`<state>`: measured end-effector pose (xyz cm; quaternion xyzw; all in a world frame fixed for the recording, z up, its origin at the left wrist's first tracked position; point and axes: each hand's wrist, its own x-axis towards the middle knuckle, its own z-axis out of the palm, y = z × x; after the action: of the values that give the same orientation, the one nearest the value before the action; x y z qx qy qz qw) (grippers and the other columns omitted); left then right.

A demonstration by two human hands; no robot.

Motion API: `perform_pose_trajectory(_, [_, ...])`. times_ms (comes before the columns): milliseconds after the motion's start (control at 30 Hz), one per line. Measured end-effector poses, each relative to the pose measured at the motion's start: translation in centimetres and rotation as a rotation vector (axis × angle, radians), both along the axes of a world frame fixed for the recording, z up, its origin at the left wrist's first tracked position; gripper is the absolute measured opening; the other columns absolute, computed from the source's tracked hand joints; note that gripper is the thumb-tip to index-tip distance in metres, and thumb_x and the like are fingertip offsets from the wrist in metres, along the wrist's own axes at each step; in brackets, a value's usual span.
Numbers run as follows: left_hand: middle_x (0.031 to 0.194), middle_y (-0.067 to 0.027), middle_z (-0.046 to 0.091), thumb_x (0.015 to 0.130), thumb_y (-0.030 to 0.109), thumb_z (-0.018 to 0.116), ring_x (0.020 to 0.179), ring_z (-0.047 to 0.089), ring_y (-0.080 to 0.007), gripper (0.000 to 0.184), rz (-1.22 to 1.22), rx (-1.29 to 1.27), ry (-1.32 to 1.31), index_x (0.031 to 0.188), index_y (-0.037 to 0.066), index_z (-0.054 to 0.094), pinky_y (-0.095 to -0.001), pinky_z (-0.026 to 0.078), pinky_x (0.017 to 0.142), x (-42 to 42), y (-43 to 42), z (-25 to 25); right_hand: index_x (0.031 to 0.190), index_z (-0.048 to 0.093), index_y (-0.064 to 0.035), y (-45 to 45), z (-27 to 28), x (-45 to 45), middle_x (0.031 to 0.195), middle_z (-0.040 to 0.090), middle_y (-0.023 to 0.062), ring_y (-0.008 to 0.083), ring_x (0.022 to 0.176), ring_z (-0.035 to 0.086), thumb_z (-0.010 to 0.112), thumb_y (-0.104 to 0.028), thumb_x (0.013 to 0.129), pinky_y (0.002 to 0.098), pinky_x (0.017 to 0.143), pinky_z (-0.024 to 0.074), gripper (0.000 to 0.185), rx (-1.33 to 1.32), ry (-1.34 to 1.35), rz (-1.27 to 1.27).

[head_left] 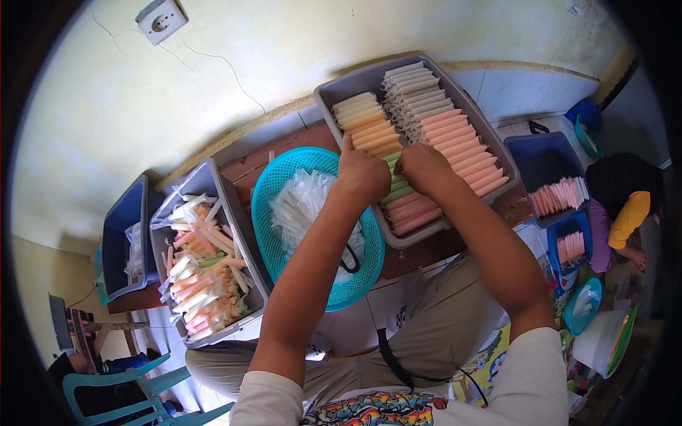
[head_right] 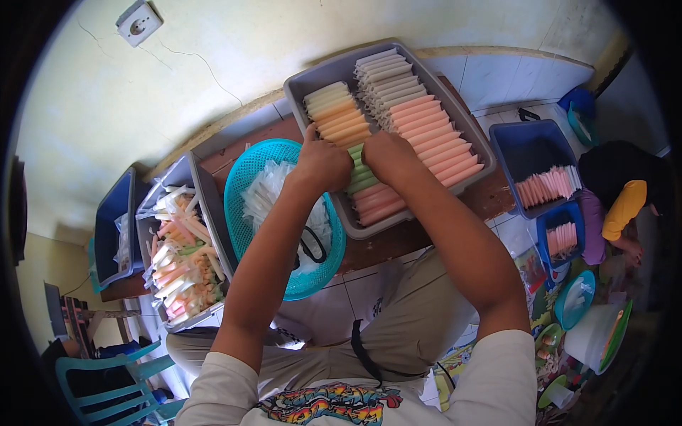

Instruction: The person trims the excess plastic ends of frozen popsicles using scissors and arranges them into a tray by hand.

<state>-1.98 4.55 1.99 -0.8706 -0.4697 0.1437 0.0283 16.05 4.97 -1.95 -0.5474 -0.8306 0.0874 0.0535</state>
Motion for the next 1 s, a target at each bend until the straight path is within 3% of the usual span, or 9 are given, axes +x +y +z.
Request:
perform_pose_trajectory(167, [0.099,-0.0119,0.084,0.084,0.02,0.066,0.105,0.081,-0.0301,0.022,0.001,0.02,-0.038,0.09,0.014,0.087,-0.0644,0.017,0.131,0.0,-0.1,-0.3,0.096,0.086,-0.0096,-0.2,0.1,0.0,0.101,0.08,0.0202,0.0394,0.098,0.08,0.071,-0.014,0.094,0.0493,0.087,0.0641,0.016,0.028,-0.021,0.0])
perform_pose_trajectory(700, [0.098,-0.0092,0.084,0.085,0.027,0.065,0.105,0.08,-0.0261,0.025,0.021,0.0,0.018,0.09,0.016,0.086,-0.0622,0.018,0.129,0.3,-0.2,-0.2,0.094,0.084,-0.0076,-0.4,-0.3,0.4,0.099,0.078,0.0239,0.0413,0.099,0.079,0.069,-0.011,0.094,0.0499,0.088,0.0636,0.015,0.062,0.023,0.022])
perform_pose_trajectory(1000, [0.098,-0.0142,0.083,0.084,0.025,0.065,0.109,0.077,-0.0282,0.027,0.038,0.077,-0.173,0.094,0.013,0.086,-0.053,0.031,0.128,-0.3,-1.1,-0.7,0.107,0.085,-0.0066,-1.2,0.9,0.4,0.103,0.079,0.0238,0.0411,0.103,0.077,0.066,0.0,0.09,0.0498,0.094,0.0613,0.025,0.074,0.16,-0.036])
